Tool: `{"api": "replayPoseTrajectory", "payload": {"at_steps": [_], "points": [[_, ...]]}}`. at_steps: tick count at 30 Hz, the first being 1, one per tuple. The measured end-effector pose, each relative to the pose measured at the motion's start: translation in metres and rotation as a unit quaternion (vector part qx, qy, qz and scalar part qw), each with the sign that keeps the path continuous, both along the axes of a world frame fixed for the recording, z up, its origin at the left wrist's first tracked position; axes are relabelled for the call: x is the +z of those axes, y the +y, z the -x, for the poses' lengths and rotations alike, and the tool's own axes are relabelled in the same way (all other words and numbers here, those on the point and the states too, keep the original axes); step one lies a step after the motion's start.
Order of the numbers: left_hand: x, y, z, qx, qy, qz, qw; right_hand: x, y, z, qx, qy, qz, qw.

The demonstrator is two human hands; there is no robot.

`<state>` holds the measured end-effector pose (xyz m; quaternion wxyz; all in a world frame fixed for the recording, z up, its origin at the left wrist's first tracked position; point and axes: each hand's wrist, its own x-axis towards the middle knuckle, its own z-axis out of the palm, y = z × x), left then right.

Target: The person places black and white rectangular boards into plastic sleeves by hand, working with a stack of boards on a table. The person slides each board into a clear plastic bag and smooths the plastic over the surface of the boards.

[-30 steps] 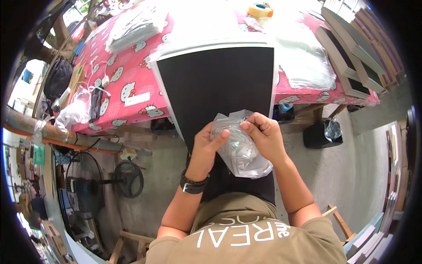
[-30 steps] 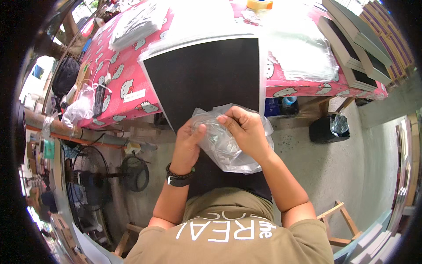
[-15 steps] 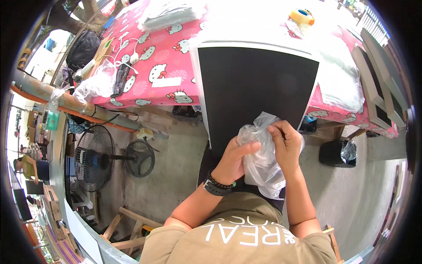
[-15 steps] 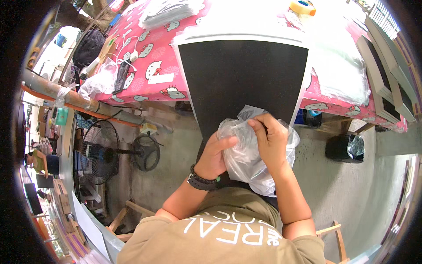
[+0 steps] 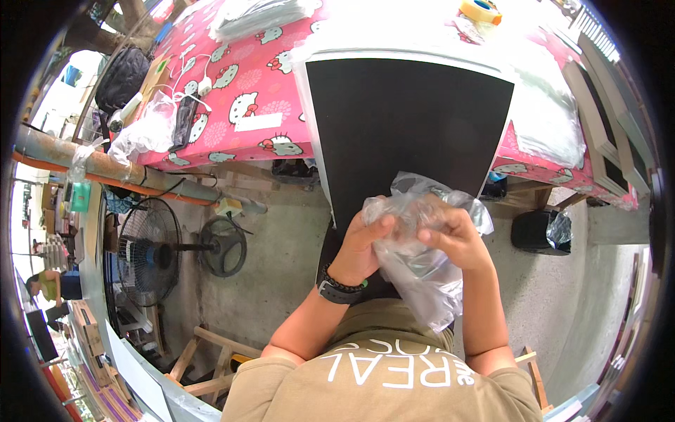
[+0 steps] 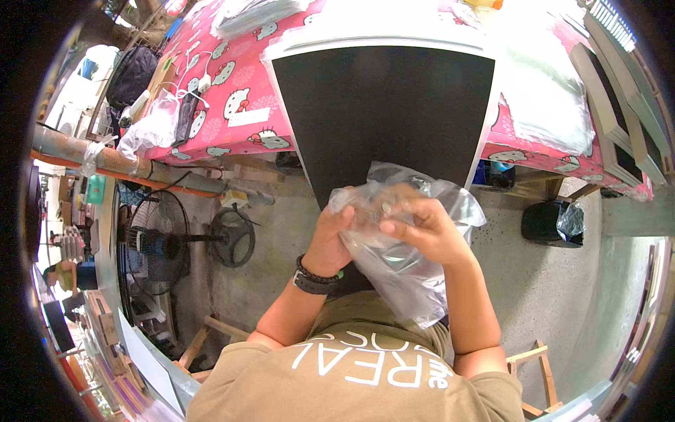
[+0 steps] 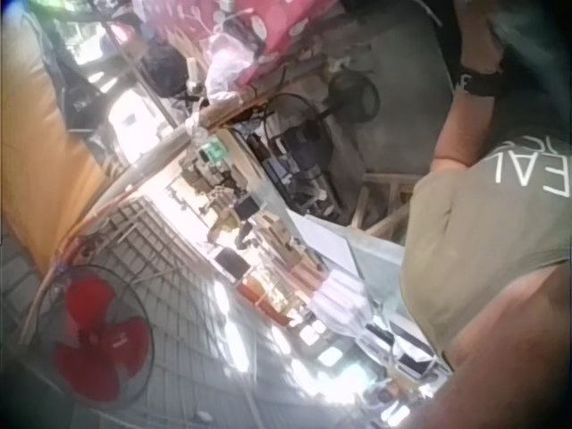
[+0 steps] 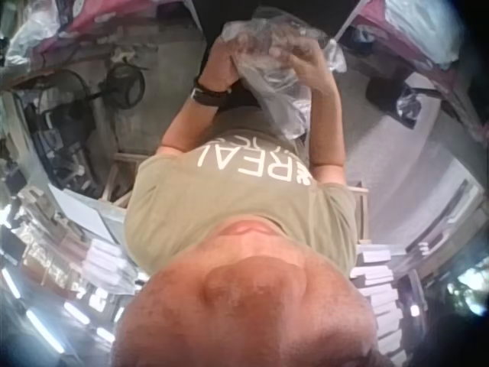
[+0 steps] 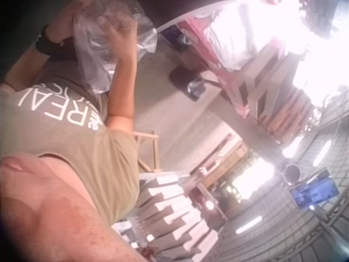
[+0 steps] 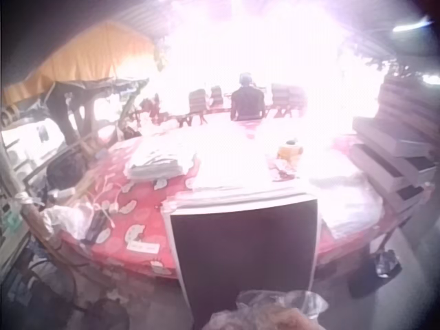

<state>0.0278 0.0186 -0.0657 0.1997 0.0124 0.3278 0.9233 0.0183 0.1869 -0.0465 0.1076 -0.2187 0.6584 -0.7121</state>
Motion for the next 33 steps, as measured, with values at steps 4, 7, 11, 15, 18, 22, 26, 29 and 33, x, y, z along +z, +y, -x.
{"api": "replayPoseTrajectory", "payload": {"at_steps": [4,7,11,15,18,22,26,29,33], "points": [[-0.026,-0.033,0.007,0.136,-0.039,0.179,0.974,0.007,0.036,-0.019,-0.154,-0.144,0.367,0.906],[-0.084,-0.122,0.015,0.303,0.043,0.557,0.772,-0.041,0.175,-0.024,-0.305,-0.009,0.376,0.875],[-0.079,-0.258,-0.013,0.486,-0.025,0.698,0.526,0.07,0.177,-0.034,-0.716,-0.014,0.175,0.676],[0.026,-0.181,0.015,0.468,0.163,0.397,0.773,0.055,0.126,-0.022,-0.564,0.04,-0.184,0.804],[0.068,-0.068,0.016,0.227,0.218,0.232,0.92,0.045,0.01,-0.006,-0.204,0.116,-0.238,0.943],[0.053,-0.02,0.005,-0.004,0.389,0.416,0.822,0.068,-0.022,-0.005,-0.123,0.074,-0.187,0.972],[0.045,-0.05,-0.013,-0.122,0.124,0.065,0.983,0.069,0.026,-0.008,0.153,-0.007,-0.152,0.976],[0.026,-0.056,-0.013,0.052,0.109,-0.135,0.983,0.032,0.021,-0.019,0.383,0.007,0.084,0.92],[0.022,-0.06,-0.002,-0.181,0.133,-0.307,0.925,-0.029,0.048,-0.065,-0.006,-0.154,0.353,0.923]]}}
